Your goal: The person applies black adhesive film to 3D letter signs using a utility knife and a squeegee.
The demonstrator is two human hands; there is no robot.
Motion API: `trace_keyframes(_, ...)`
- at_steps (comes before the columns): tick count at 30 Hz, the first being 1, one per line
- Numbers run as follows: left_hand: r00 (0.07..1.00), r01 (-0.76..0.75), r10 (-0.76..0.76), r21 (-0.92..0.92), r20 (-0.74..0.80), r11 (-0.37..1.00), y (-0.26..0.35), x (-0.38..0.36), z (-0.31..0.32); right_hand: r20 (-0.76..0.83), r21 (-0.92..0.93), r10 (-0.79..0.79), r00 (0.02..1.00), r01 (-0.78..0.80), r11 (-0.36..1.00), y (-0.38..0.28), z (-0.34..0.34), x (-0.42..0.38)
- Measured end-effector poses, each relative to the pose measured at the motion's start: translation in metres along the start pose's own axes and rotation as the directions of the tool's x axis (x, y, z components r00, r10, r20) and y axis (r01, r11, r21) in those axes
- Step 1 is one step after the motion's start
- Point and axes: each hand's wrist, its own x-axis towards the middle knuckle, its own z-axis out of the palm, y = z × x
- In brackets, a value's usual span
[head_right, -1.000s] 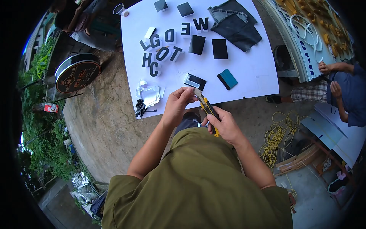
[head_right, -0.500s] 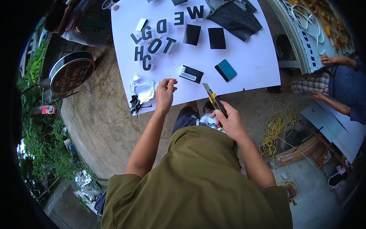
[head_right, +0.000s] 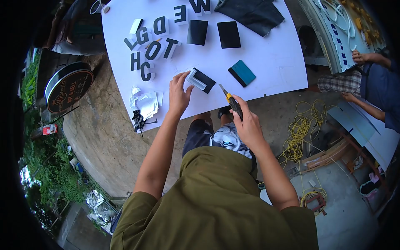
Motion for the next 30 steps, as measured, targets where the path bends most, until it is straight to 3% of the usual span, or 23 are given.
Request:
trace_keyframes(2, 0.998, -0.059, 0.058, -0.047, -0.017, 0.997, -0.015, 0.004, 0.001, -0.001, -0.041, -0.058, 0.998, 0.058, 0.997, 0.006, 0.01, 0.013)
trace_keyframes(9, 0.991, 0.106, -0.084, -0.209, 0.107, 0.972, 0.01, 0.011, -0.001, -0.035, -0.143, -0.173, 0.984, 0.166, 0.976, 0.022, 0.041, 0.053)
trace_keyframes(18, 0.995, -0.022, 0.032, -0.107, 0.093, 0.994, 0.009, 0.016, 0.0, 0.05, -0.262, -0.158, 0.986, 0.166, 0.951, 0.027, 0.065, 0.072)
trace_keyframes(23, 0.996, 0.009, -0.003, -0.073, 0.088, 0.997, 0.004, 0.014, 0.008, 0.084, -0.333, -0.165, 0.983, 0.184, 0.925, 0.032, 0.075, 0.084)
trace_keyframes(26, 0.997, 0.01, -0.004, -0.074, 0.076, 0.997, 0.001, 0.015, 0.01, 0.118, -0.361, -0.073, 0.99, 0.111, 0.926, 0.027, 0.075, 0.089)
trace_keyframes(30, 0.998, 0.022, -0.016, -0.095, 0.066, 0.995, 0.002, 0.015, 0.011, 0.111, -0.369, -0.115, 0.987, 0.149, 0.917, 0.031, 0.077, 0.093)
